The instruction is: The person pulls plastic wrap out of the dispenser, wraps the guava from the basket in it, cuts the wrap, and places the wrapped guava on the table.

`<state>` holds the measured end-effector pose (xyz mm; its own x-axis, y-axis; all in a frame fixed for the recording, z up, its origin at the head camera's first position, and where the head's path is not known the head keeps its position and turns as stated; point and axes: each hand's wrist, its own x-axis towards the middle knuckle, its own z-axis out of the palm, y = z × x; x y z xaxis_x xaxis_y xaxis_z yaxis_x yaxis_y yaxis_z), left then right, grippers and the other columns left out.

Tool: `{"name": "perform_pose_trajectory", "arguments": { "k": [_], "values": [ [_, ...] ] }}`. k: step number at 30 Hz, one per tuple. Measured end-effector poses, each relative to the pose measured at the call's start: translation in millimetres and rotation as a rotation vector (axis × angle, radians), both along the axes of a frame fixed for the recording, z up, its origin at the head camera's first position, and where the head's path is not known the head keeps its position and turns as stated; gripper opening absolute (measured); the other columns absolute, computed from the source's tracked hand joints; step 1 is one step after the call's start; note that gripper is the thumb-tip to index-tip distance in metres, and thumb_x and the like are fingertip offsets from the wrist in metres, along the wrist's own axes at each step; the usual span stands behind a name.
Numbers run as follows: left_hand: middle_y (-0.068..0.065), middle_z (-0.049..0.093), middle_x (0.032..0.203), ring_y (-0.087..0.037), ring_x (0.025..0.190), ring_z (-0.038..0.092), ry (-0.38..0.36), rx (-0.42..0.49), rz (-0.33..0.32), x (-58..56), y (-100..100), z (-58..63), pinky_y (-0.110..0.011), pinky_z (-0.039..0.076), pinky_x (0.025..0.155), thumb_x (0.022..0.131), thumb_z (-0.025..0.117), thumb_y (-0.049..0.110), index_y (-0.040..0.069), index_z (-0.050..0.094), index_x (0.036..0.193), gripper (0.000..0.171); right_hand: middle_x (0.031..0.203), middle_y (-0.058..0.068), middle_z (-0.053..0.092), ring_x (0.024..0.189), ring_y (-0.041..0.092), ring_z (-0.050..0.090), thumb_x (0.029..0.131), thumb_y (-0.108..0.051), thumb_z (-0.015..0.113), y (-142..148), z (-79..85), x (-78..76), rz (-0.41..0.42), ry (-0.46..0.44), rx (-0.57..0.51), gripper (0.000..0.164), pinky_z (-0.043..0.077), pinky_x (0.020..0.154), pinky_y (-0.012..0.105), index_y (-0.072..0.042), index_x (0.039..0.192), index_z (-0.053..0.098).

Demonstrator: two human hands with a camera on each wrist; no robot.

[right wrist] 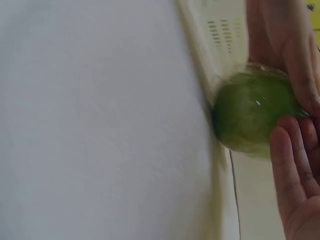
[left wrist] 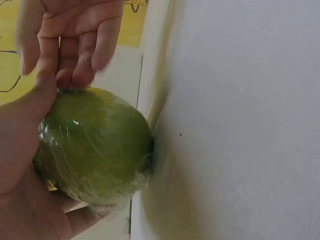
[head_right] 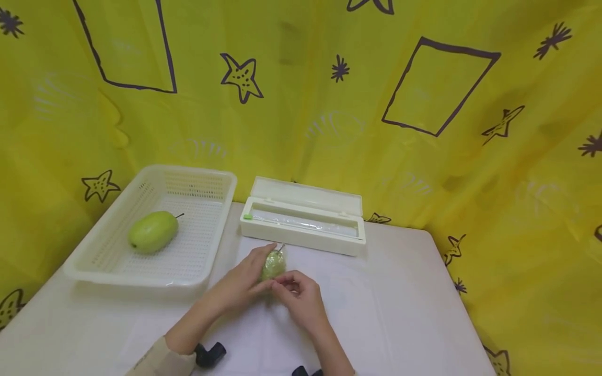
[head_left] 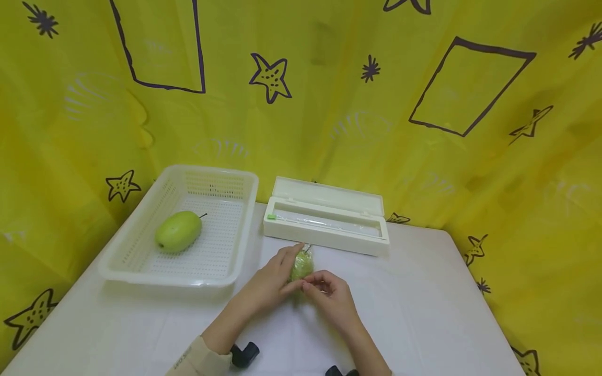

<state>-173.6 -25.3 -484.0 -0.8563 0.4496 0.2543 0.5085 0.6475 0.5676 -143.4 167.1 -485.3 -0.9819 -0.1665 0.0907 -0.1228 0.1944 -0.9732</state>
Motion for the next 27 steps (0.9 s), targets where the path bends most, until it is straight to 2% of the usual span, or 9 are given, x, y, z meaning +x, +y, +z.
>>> {"name": "perform_pose_trajectory", "arguments": {
  "k": [3,6,10,12,15,18,20,23,27],
  "values": [
    [-0.004,0.046,0.147,-0.025,0.131,0.05,-0.013,0.045,-0.021,0.2,-1.6,1.2,-0.047,0.049,0.101,0.092,0.066,0.051,0.029,0.026,0.157,0.079,0.088,0.009,0.068,0.073,0.015,0.066,0.091,-0.012,0.073,5.9,2.0,-1.8,-0.076,0.016,-0.023,0.012,0.058,0.067,0.027,-0.002,0.095,0.069],
    [-0.002,0.046,0.15,-0.025,0.134,0.048,-0.01,0.064,-0.091,0.1,-1.8,2.4,-0.048,0.045,0.105,0.087,0.071,0.05,0.034,0.03,0.157,0.083,0.083,0.008,0.063,0.066,0.012,0.06,0.09,-0.012,0.074,11.6,5.1,-3.3,-0.193,0.079,-0.024,0.019,0.055,0.058,0.025,-0.004,0.106,0.068],
    [-0.002,0.038,0.158,-0.025,0.142,0.04,-0.009,0.063,-0.183,-1.4,-0.5,4.0,-0.046,0.037,0.114,0.084,0.074,0.051,0.031,0.021,0.16,0.094,0.086,0.009,0.061,0.066,0.011,0.058,0.09,-0.015,0.075,14.3,12.7,-3.6,-0.224,0.112,0.02,0.027,0.056,0.055,0.029,-0.008,0.115,0.069],
    [-0.004,0.034,0.161,-0.026,0.145,0.035,-0.037,0.066,-0.164,-2.8,-2.2,4.6,-0.046,0.031,0.118,0.087,0.069,0.054,0.026,0.018,0.161,0.094,0.088,0.01,0.065,0.065,0.012,0.06,0.089,-0.016,0.076,16.2,13.7,-5.1,-0.214,0.098,0.037,0.02,0.057,0.056,0.031,-0.009,0.108,0.072],
    [-0.007,0.037,0.159,-0.027,0.145,0.035,-0.103,0.119,-0.046,-4.4,-5.9,3.6,-0.046,0.03,0.118,0.098,0.054,0.053,0.019,0.025,0.159,0.076,0.087,0.011,0.069,0.063,0.013,0.062,0.088,-0.009,0.076,21.0,15.1,-7.4,-0.238,0.061,0.003,0.011,0.059,0.057,0.032,-0.003,0.096,0.073],
    [-0.009,0.045,0.154,-0.028,0.143,0.04,-0.197,0.24,0.047,-5.9,-8.4,2.2,-0.048,0.031,0.118,0.107,0.036,0.047,0.014,0.037,0.155,0.059,0.086,0.008,0.069,0.062,0.012,0.062,0.089,-0.004,0.073,28.5,14.9,-10.9,-0.278,0.021,-0.11,0.013,0.058,0.058,0.027,0.006,0.094,0.068],
    [-0.012,0.053,0.147,-0.03,0.134,0.051,-0.24,0.351,0.064,-7.8,-7.5,-0.2,-0.048,0.039,0.112,0.109,0.031,0.041,0.01,0.043,0.151,0.054,0.085,0.005,0.068,0.062,0.01,0.062,0.09,-0.002,0.071,31.4,19.1,-11.1,-0.309,0.013,-0.216,0.013,0.057,0.058,0.025,0.009,0.094,0.064],
    [-0.016,0.052,0.146,-0.033,0.12,0.062,-0.32,0.517,0.017,-11.4,-3.6,-4.6,-0.045,0.051,0.099,0.11,0.032,0.035,0.008,0.044,0.149,0.049,0.085,0.001,0.066,0.064,0.008,0.059,0.093,-0.002,0.067,35.2,24.6,-9.9,-0.316,0.022,-0.358,0.007,0.056,0.059,0.021,0.003,0.092,0.063],
    [-0.018,0.043,0.153,-0.033,0.111,0.065,-0.411,0.79,-0.061,-15.3,1.5,-8.0,-0.039,0.059,0.084,0.109,0.039,0.025,0.003,0.047,0.146,0.044,0.087,-0.001,0.061,0.065,0.008,0.058,0.095,-0.002,0.064,33.9,26.3,-9.4,-0.276,-0.003,-0.465,0.008,0.055,0.06,0.019,-0.01,0.097,0.061]
  ]
}}
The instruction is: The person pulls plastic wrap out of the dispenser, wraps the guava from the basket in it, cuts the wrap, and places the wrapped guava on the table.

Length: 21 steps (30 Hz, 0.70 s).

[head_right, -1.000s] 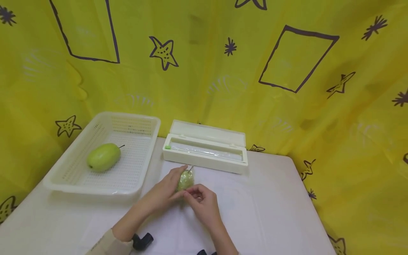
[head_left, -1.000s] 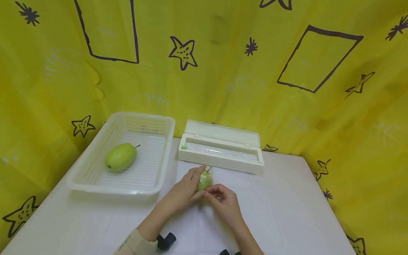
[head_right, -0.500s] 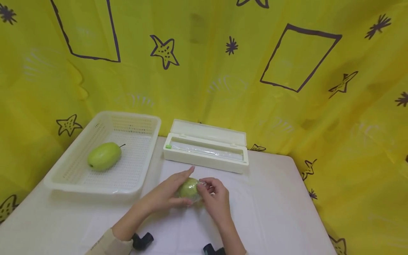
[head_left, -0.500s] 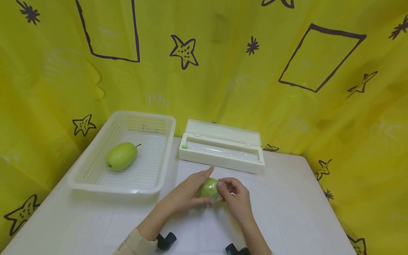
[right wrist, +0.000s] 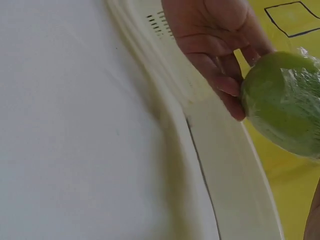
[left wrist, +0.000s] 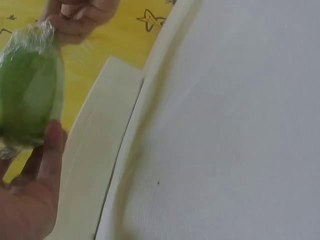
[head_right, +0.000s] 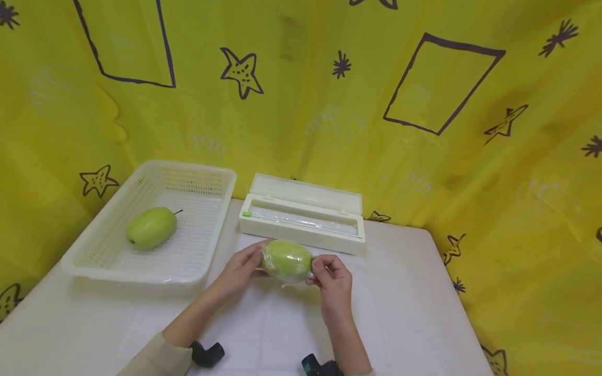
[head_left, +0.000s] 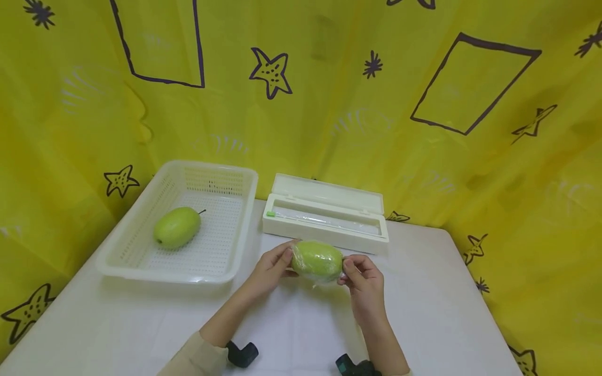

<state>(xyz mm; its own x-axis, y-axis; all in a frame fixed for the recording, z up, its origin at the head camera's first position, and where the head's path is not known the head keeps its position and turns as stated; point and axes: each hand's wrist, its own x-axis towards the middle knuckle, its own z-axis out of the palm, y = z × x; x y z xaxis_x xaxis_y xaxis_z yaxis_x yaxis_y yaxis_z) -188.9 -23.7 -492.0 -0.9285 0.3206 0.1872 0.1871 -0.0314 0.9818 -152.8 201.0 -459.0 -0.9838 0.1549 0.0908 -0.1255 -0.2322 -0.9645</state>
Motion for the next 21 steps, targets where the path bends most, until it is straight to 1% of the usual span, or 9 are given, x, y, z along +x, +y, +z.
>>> {"name": "perform_pose_trajectory", "arguments": {
  "k": [3,5,8,10,12,15,17,19,21],
  "values": [
    [-0.021,0.048,0.148,-0.03,0.107,0.065,-0.024,0.124,0.034,-0.2,1.7,0.5,-0.038,0.06,0.081,0.108,0.041,0.022,0.003,0.048,0.145,0.042,0.088,0.0,0.059,0.067,0.009,0.06,0.095,-0.004,0.066,-4.7,-3.8,-0.1,-0.004,-0.017,0.017,0.013,0.057,0.063,0.022,-0.007,0.106,0.059],
    [-0.02,0.05,0.147,-0.026,0.105,0.065,-0.028,0.119,0.085,0.2,1.9,1.5,-0.037,0.06,0.079,0.108,0.04,0.025,0.006,0.049,0.146,0.043,0.087,0.002,0.059,0.068,0.011,0.063,0.095,-0.007,0.066,-7.9,-6.8,0.2,-0.01,-0.01,0.063,0.019,0.059,0.066,0.025,-0.001,0.111,0.058],
    [-0.017,0.048,0.15,-0.027,0.098,0.067,-0.035,0.043,0.142,1.0,1.7,3.9,-0.038,0.06,0.078,0.11,0.035,0.03,0.012,0.045,0.15,0.045,0.09,0.003,0.063,0.073,0.013,0.066,0.096,-0.009,0.066,-11.1,-10.4,1.0,0.0,0.033,0.135,0.024,0.06,0.071,0.029,0.009,0.112,0.062],
    [-0.016,0.045,0.152,-0.028,0.091,0.069,-0.037,-0.02,0.161,2.5,1.3,6.2,-0.039,0.06,0.077,0.109,0.037,0.032,0.015,0.04,0.153,0.047,0.091,0.004,0.065,0.075,0.013,0.067,0.095,-0.004,0.065,-12.1,-12.8,1.5,0.006,0.101,0.191,0.024,0.06,0.072,0.029,0.011,0.113,0.063],
    [-0.02,0.049,0.147,-0.029,0.083,0.07,-0.028,-0.075,0.161,4.6,1.4,8.4,-0.042,0.06,0.075,0.108,0.042,0.032,0.017,0.035,0.156,0.05,0.093,0.004,0.065,0.078,0.009,0.067,0.091,0.004,0.067,-12.3,-15.0,1.7,-0.02,0.206,0.275,0.022,0.059,0.072,0.024,0.01,0.112,0.066],
    [-0.024,0.055,0.136,-0.028,0.075,0.069,-0.024,-0.126,0.133,8.2,3.9,10.0,-0.041,0.06,0.074,0.107,0.046,0.033,0.018,0.029,0.158,0.056,0.093,0.009,0.062,0.082,0.006,0.063,0.082,0.014,0.072,-12.9,-18.0,1.2,-0.115,0.411,0.419,0.021,0.056,0.072,0.017,0.008,0.102,0.072],
    [-0.025,0.056,0.135,-0.028,0.072,0.069,-0.034,-0.143,0.118,10.1,7.0,9.4,-0.04,0.059,0.073,0.108,0.041,0.036,0.019,0.029,0.158,0.055,0.089,0.013,0.061,0.082,0.005,0.062,0.076,0.018,0.073,-13.7,-19.0,0.6,-0.182,0.532,0.476,0.021,0.054,0.071,0.014,0.007,0.094,0.074],
    [-0.024,0.053,0.14,-0.029,0.076,0.068,-0.048,-0.148,0.118,11.8,10.2,8.6,-0.042,0.059,0.072,0.108,0.036,0.04,0.021,0.032,0.157,0.052,0.084,0.016,0.061,0.078,0.006,0.062,0.073,0.021,0.074,-15.4,-19.1,0.3,-0.208,0.605,0.473,0.02,0.054,0.069,0.014,0.007,0.087,0.074],
    [-0.018,0.049,0.148,-0.034,0.096,0.068,-0.03,-0.171,0.148,12.2,12.4,7.8,-0.047,0.056,0.086,0.109,0.031,0.04,0.022,0.039,0.153,0.049,0.08,0.014,0.063,0.072,0.007,0.063,0.075,0.021,0.073,-17.9,-18.2,1.2,-0.195,0.591,0.433,0.018,0.054,0.065,0.015,0.007,0.086,0.074]
  ]
}}
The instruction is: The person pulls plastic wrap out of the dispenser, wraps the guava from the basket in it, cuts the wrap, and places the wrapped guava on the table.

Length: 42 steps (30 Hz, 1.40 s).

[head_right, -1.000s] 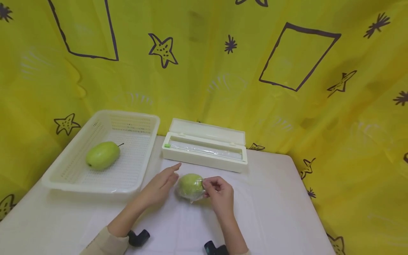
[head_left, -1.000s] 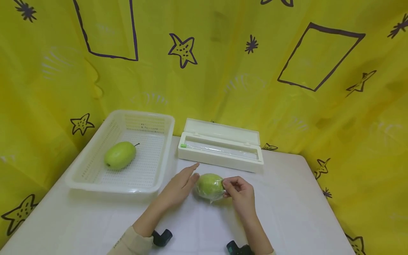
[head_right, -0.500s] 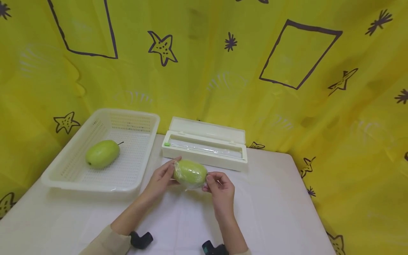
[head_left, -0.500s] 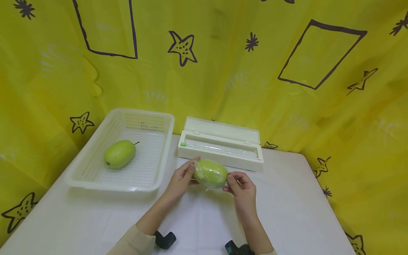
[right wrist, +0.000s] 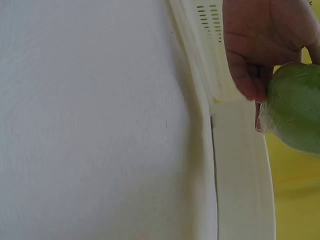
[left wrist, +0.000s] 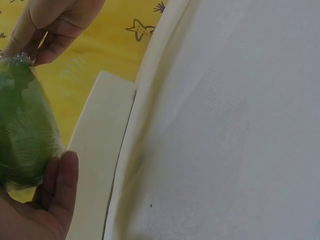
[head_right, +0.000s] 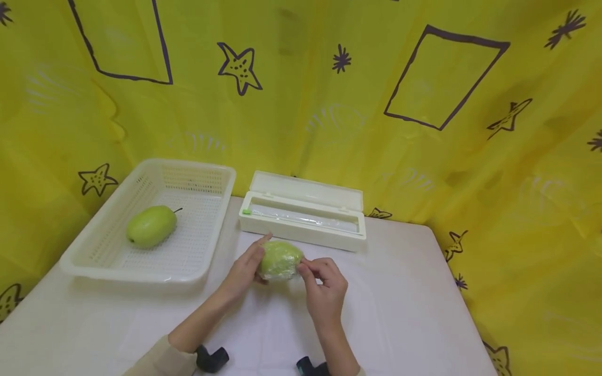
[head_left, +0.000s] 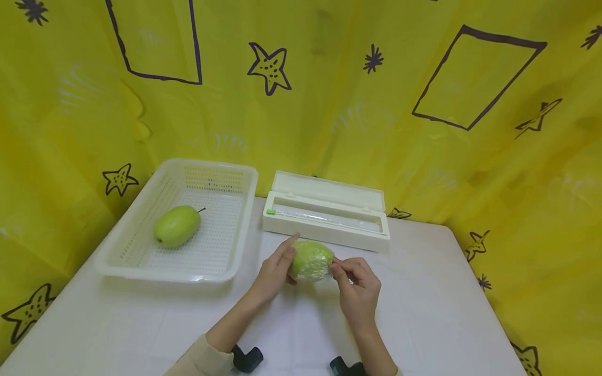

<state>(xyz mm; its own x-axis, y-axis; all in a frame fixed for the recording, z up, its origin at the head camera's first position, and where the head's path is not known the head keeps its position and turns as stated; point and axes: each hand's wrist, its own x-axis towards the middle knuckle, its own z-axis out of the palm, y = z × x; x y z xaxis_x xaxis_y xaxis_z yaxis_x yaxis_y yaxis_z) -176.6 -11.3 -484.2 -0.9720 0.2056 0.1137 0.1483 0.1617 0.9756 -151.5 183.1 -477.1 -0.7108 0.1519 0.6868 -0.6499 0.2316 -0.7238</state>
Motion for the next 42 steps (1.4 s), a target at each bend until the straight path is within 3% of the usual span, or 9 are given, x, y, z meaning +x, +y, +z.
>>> {"name": "perform_pose_trajectory", "arguments": {
  "k": [5,10,13,17,23,27,32,38,42],
  "values": [
    [-0.012,0.048,0.149,-0.035,0.141,0.04,0.067,0.033,0.032,-1.3,-0.7,4.5,-0.059,0.029,0.114,0.109,0.03,0.034,0.012,0.047,0.144,0.045,0.084,0.008,0.068,0.068,0.009,0.067,0.084,0.007,0.073,-4.4,6.5,4.0,0.07,-0.236,-0.151,0.014,0.058,0.063,0.024,0.01,0.096,0.068],
    [-0.016,0.047,0.145,-0.033,0.125,0.049,-0.081,0.151,0.018,-2.4,-5.3,7.3,-0.045,0.047,0.095,0.107,0.037,0.043,0.012,0.043,0.147,0.051,0.098,0.005,0.069,0.082,0.011,0.069,0.084,0.01,0.072,0.0,10.4,5.0,0.2,-0.348,-0.182,0.028,0.06,0.074,0.029,0.014,0.111,0.065],
    [-0.016,0.05,0.141,-0.029,0.114,0.052,-0.154,0.188,-0.001,-3.4,-6.7,6.9,-0.036,0.05,0.082,0.106,0.035,0.049,0.015,0.044,0.148,0.054,0.101,0.005,0.068,0.087,0.009,0.067,0.081,0.01,0.075,4.9,9.7,3.6,0.186,-0.235,0.006,0.031,0.059,0.076,0.024,0.007,0.111,0.069],
    [-0.014,0.06,0.12,-0.023,0.102,0.054,-0.162,0.18,-0.01,-3.3,-5.9,6.4,-0.033,0.048,0.08,0.106,0.034,0.049,0.011,0.056,0.136,0.053,0.097,0.009,0.069,0.083,0.009,0.066,0.071,0.012,0.081,10.0,6.8,-0.7,0.064,0.015,0.255,0.03,0.054,0.075,0.016,-0.003,0.098,0.076],
    [-0.009,0.064,0.112,-0.019,0.099,0.055,-0.106,0.095,0.006,-1.8,-1.0,3.7,-0.037,0.046,0.088,0.107,0.036,0.046,0.009,0.059,0.129,0.049,0.082,0.01,0.071,0.075,0.014,0.067,0.062,0.018,0.081,14.6,7.3,-5.0,0.035,0.122,0.312,0.031,0.052,0.073,0.013,-0.002,0.085,0.075],
    [-0.011,0.064,0.127,-0.026,0.118,0.057,-0.017,0.062,0.03,-0.3,0.2,6.2,-0.049,0.04,0.107,0.108,0.038,0.04,0.01,0.06,0.131,0.044,0.083,0.011,0.072,0.079,0.01,0.068,0.068,0.015,0.081,14.8,9.0,-2.6,0.063,0.067,0.266,0.027,0.054,0.074,0.015,-0.003,0.088,0.076],
    [-0.012,0.051,0.148,-0.035,0.14,0.042,0.075,0.053,0.092,-3.0,-4.2,8.6,-0.059,0.031,0.114,0.107,0.042,0.036,0.015,0.052,0.144,0.044,0.098,0.026,0.071,0.089,0.01,0.071,0.074,0.021,0.074,11.4,2.5,-1.8,0.168,-0.047,0.119,0.043,0.058,0.075,0.023,0.01,0.115,0.067],
    [-0.009,0.054,0.146,-0.03,0.133,0.051,0.112,0.023,0.089,-2.1,-3.9,10.1,-0.051,0.042,0.108,0.102,0.056,0.033,0.021,0.053,0.145,0.044,0.093,0.012,0.074,0.086,0.01,0.072,0.081,0.01,0.075,6.4,-3.1,-1.3,0.121,-0.151,-0.051,0.015,0.059,0.073,0.023,0.011,0.096,0.072],
    [-0.006,0.06,0.139,-0.023,0.119,0.058,0.085,0.04,0.026,-3.7,-8.5,12.8,-0.036,0.051,0.092,0.101,0.059,0.031,0.021,0.062,0.136,0.036,0.093,0.005,0.075,0.083,0.011,0.072,0.08,0.011,0.075,5.2,-2.5,-2.6,0.056,-0.245,-0.163,0.018,0.059,0.073,0.023,0.014,0.096,0.068]
  ]
}}
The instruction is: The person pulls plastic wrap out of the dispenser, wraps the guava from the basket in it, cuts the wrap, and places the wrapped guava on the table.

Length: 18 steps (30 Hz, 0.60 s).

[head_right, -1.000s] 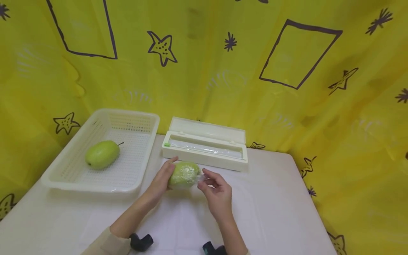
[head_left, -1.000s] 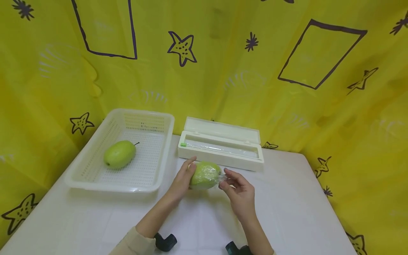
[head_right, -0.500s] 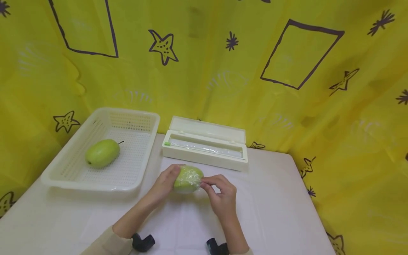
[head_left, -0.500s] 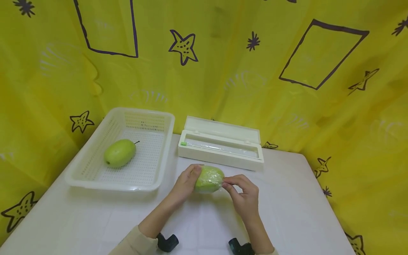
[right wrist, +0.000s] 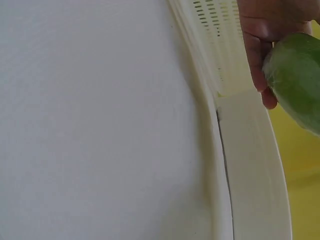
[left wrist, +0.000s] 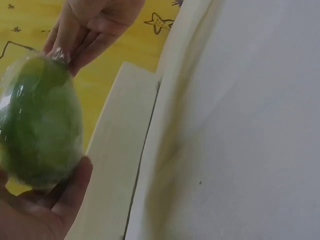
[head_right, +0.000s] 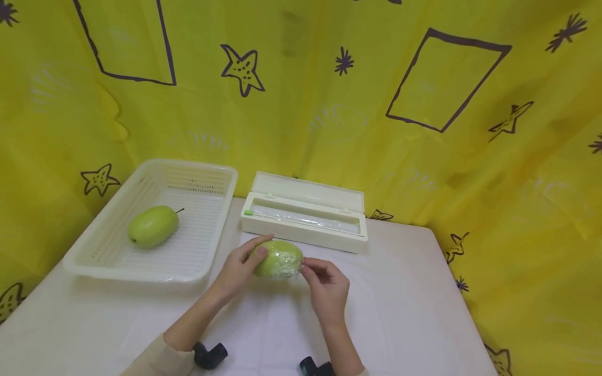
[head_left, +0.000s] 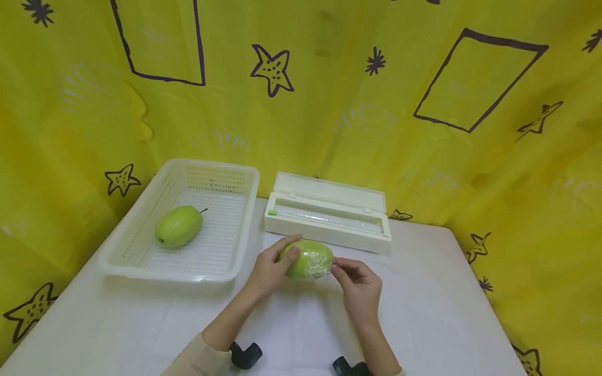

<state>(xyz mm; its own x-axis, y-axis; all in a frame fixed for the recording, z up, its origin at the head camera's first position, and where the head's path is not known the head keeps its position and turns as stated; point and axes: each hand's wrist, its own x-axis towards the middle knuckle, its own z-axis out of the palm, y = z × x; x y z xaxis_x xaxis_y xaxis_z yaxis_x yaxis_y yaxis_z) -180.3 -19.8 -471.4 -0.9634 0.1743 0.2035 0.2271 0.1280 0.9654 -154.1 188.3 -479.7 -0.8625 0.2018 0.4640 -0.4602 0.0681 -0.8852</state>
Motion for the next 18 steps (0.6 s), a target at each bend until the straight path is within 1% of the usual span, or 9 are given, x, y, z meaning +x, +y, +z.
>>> {"name": "perform_pose_trajectory", "arguments": {
  "k": [1,3,5,7,9,11,13,15,18],
  "values": [
    [-0.007,0.06,0.137,-0.023,0.114,0.061,-0.023,0.02,-0.024,-0.3,-1.3,0.6,-0.034,0.053,0.088,0.1,0.06,0.029,0.019,0.062,0.134,0.035,0.097,0.006,0.075,0.084,0.012,0.072,0.082,0.011,0.074,-0.7,1.3,0.4,-0.012,-0.046,-0.04,0.021,0.059,0.074,0.024,0.013,0.101,0.066],
    [-0.01,0.058,0.135,-0.024,0.105,0.065,-0.069,0.065,-0.075,-0.5,-2.4,1.4,-0.03,0.055,0.08,0.099,0.062,0.025,0.016,0.062,0.131,0.034,0.108,0.012,0.073,0.091,0.012,0.072,0.087,0.009,0.07,-2.9,4.3,1.0,-0.032,-0.164,-0.157,0.028,0.059,0.079,0.026,0.01,0.114,0.061],
    [-0.013,0.056,0.132,-0.024,0.097,0.067,-0.086,0.091,-0.094,0.1,-0.1,1.0,-0.029,0.057,0.075,0.095,0.067,0.024,0.013,0.06,0.13,0.037,0.123,0.016,0.066,0.1,0.015,0.069,0.095,0.0,0.063,-5.4,8.3,1.8,-0.03,-0.29,-0.277,0.035,0.058,0.084,0.028,0.003,0.128,0.053],
    [-0.012,0.055,0.129,-0.025,0.094,0.069,-0.083,0.105,-0.07,1.6,5.3,-1.2,-0.03,0.058,0.075,0.092,0.072,0.025,0.013,0.059,0.129,0.041,0.136,0.017,0.056,0.113,0.018,0.065,0.102,-0.013,0.056,-7.9,11.9,2.4,0.001,-0.413,-0.354,0.041,0.056,0.09,0.029,-0.006,0.141,0.043],
    [-0.009,0.057,0.129,-0.025,0.098,0.068,-0.041,0.099,-0.001,3.7,11.8,-3.5,-0.031,0.057,0.078,0.089,0.076,0.027,0.015,0.06,0.127,0.043,0.146,0.016,0.048,0.124,0.023,0.059,0.106,-0.023,0.05,-10.0,14.4,3.4,0.068,-0.495,-0.357,0.049,0.054,0.095,0.03,-0.011,0.15,0.033],
    [-0.008,0.058,0.128,-0.027,0.103,0.066,0.003,0.095,0.065,5.7,16.6,-5.4,-0.034,0.056,0.081,0.087,0.078,0.027,0.016,0.062,0.123,0.041,0.151,0.016,0.042,0.131,0.025,0.054,0.106,-0.029,0.05,-11.3,15.0,5.0,0.137,-0.533,-0.3,0.058,0.052,0.099,0.032,-0.012,0.156,0.026],
    [-0.007,0.058,0.127,-0.029,0.107,0.064,0.021,0.094,0.093,6.8,18.1,-6.2,-0.036,0.055,0.083,0.085,0.08,0.025,0.014,0.063,0.117,0.038,0.15,0.019,0.043,0.13,0.024,0.054,0.105,-0.025,0.053,-11.6,14.4,6.5,0.177,-0.525,-0.25,0.063,0.051,0.099,0.031,-0.009,0.157,0.023],
    [-0.009,0.058,0.125,-0.03,0.107,0.064,0.004,0.111,0.063,6.8,15.9,-6.0,-0.035,0.055,0.082,0.084,0.081,0.021,0.012,0.063,0.109,0.033,0.142,0.017,0.053,0.121,0.017,0.06,0.102,-0.018,0.058,-10.4,13.0,7.2,0.17,-0.502,-0.231,0.063,0.053,0.095,0.027,-0.007,0.156,0.028],
    [-0.013,0.059,0.119,-0.029,0.103,0.066,-0.06,0.157,-0.048,3.4,8.5,-4.7,-0.033,0.057,0.081,0.083,0.081,0.014,0.006,0.059,0.102,0.03,0.125,0.007,0.066,0.106,0.008,0.065,0.098,-0.008,0.062,-6.5,12.6,6.6,0.124,-0.449,-0.238,0.054,0.055,0.087,0.021,-0.002,0.147,0.042]
  ]
}}
